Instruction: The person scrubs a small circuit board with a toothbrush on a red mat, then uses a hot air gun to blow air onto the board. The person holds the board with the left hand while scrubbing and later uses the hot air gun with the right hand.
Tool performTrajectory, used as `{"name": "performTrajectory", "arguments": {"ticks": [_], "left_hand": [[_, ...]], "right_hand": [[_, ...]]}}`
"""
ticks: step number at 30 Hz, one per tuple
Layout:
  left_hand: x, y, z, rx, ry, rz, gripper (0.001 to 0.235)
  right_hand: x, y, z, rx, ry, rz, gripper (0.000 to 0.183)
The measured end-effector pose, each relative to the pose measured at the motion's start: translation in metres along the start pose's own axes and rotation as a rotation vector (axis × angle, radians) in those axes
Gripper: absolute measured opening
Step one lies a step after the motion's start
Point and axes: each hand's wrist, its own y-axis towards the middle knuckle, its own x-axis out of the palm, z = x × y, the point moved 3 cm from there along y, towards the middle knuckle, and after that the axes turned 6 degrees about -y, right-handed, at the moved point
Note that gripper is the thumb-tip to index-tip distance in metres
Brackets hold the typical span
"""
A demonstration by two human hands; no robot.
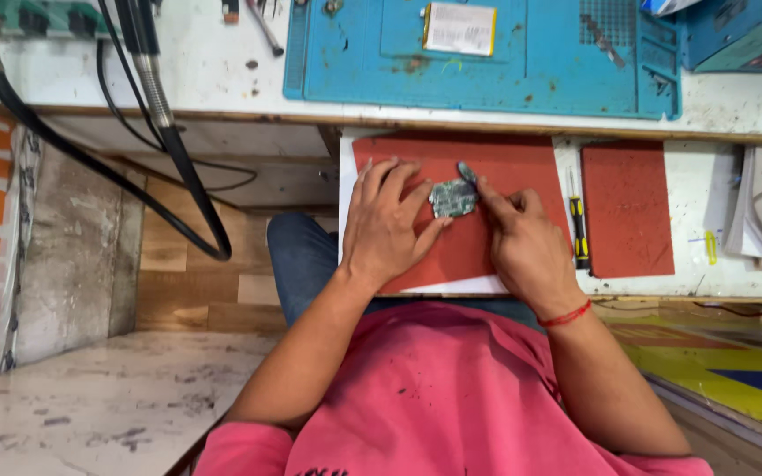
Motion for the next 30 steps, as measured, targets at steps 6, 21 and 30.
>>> {"name": "performTrajectory", "arguments": {"ticks": [6,21,30], "left_hand": [[0.003,0.001,0.000,-0.006,-0.024,0.000,0.051],[-0.002,0.000,-0.003,-0.029,-0.053,-0.040,0.048],[-0.005,0.002,-0.003,-0.029,-0.072,-0.032,0.047]], "right_hand": [[-0.001,-0.010,0.009,-0.048,-0.024,-0.031,0.055],[-0.001,-0.008,0.004,-0.141,0.045,-0.039,0.053],[-0.006,0.002,0.004,-0.032,-0.060,-0.080,0.053]]}}
